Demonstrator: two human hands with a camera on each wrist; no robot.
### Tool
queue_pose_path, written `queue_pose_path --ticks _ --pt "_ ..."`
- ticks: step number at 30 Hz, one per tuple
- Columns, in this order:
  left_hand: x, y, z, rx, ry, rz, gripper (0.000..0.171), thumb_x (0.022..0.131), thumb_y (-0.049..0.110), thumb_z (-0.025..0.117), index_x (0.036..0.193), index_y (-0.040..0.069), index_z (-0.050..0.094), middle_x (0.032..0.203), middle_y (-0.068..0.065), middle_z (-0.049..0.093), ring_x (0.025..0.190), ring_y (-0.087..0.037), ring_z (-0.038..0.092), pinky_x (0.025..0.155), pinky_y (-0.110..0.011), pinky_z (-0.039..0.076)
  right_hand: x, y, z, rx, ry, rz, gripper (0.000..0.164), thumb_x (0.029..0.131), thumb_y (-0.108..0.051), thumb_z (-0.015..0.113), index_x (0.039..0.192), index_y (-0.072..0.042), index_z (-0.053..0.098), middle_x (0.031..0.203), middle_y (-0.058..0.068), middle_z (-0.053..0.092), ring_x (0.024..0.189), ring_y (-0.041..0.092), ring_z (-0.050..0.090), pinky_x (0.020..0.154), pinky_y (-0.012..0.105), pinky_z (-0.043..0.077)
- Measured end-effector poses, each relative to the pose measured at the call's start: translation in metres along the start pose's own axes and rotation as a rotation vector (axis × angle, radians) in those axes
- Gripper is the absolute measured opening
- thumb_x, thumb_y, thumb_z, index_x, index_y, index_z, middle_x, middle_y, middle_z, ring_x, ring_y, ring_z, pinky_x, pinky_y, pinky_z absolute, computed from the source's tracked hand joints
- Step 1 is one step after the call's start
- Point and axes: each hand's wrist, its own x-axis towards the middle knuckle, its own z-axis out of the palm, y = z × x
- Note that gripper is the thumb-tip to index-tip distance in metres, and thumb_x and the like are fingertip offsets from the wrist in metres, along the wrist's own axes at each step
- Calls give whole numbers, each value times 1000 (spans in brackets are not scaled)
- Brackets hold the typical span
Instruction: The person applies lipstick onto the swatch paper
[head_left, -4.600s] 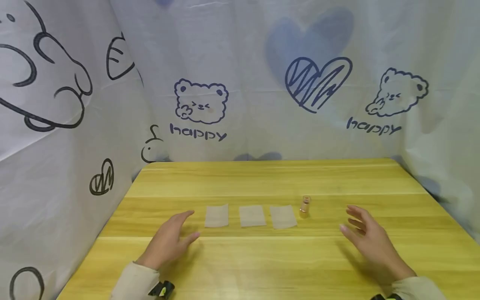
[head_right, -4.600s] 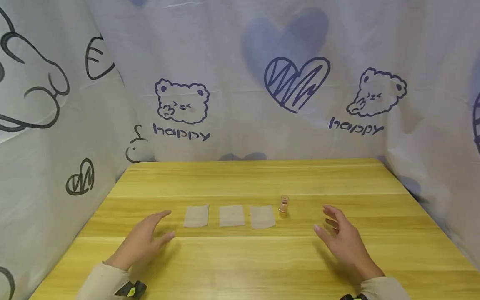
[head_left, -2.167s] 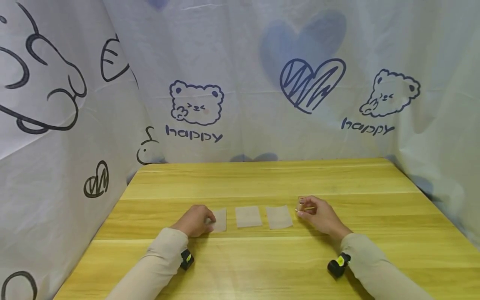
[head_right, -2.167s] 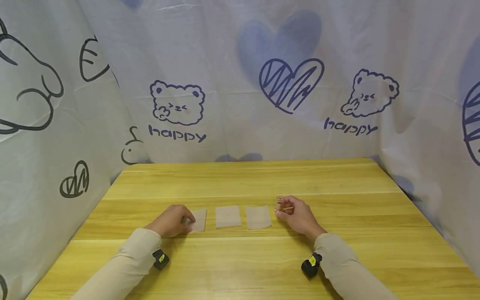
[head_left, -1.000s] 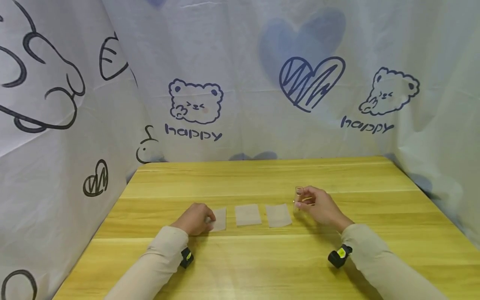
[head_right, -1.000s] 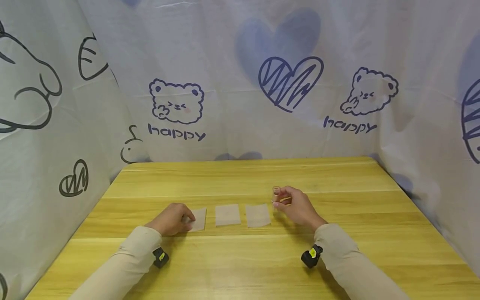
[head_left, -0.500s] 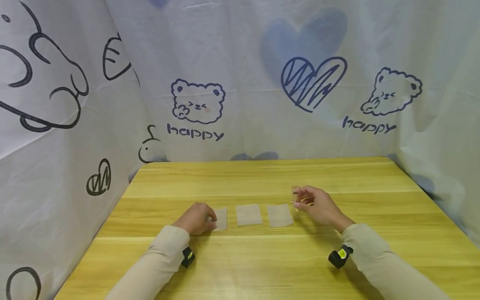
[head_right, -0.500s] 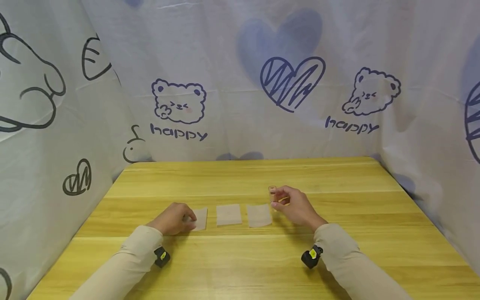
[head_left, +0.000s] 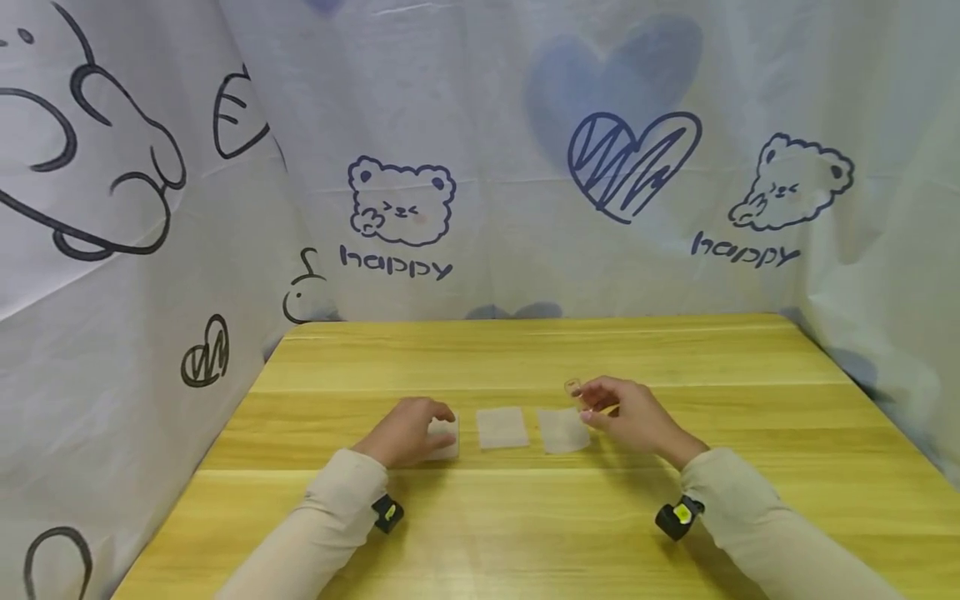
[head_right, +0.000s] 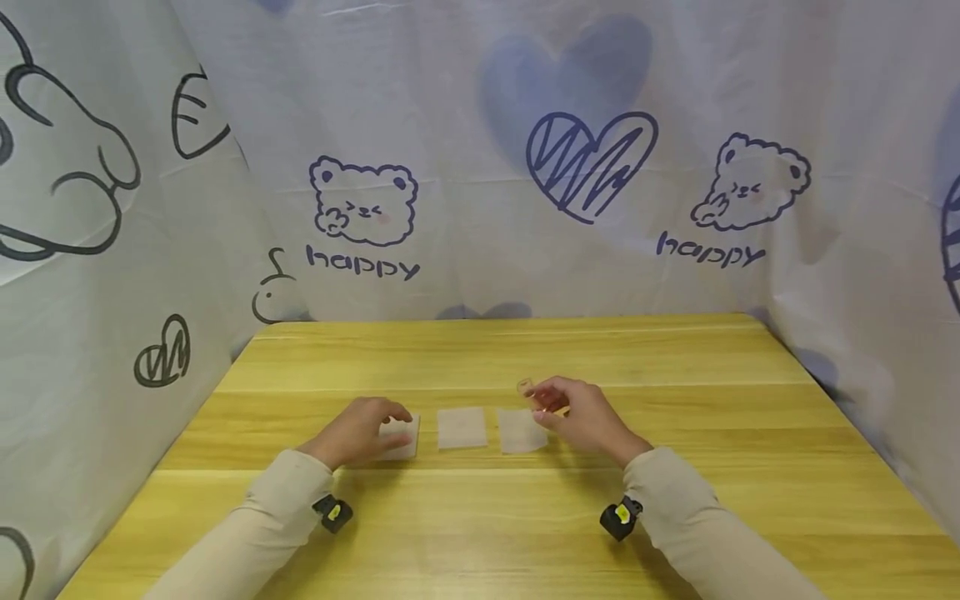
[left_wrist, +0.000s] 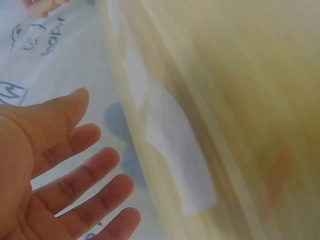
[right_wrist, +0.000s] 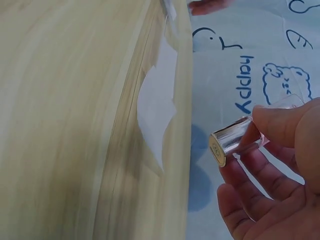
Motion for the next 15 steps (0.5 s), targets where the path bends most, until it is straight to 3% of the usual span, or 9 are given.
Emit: queue_pose_path --ticks 9,15 --pt "-1 27 -4 -52 15 102 30 93 19 67 117 0 66 115 -13 66 98 -29 64 84 -41 52 0 -7 5 -24 -61 -62 27 90 -14 71 116 -10 65 97 -2 66 87 14 64 72 31 52" --pt "-2 41 -7 -60 39 163 32 94 21 66 120 2 64 113 -13 66 95 -25 64 82 -39 52 1 -16 7 -20 -75 -100 26 90 -16 72 112 -5 63 95 -1 65 84 14 63 71 31 53"
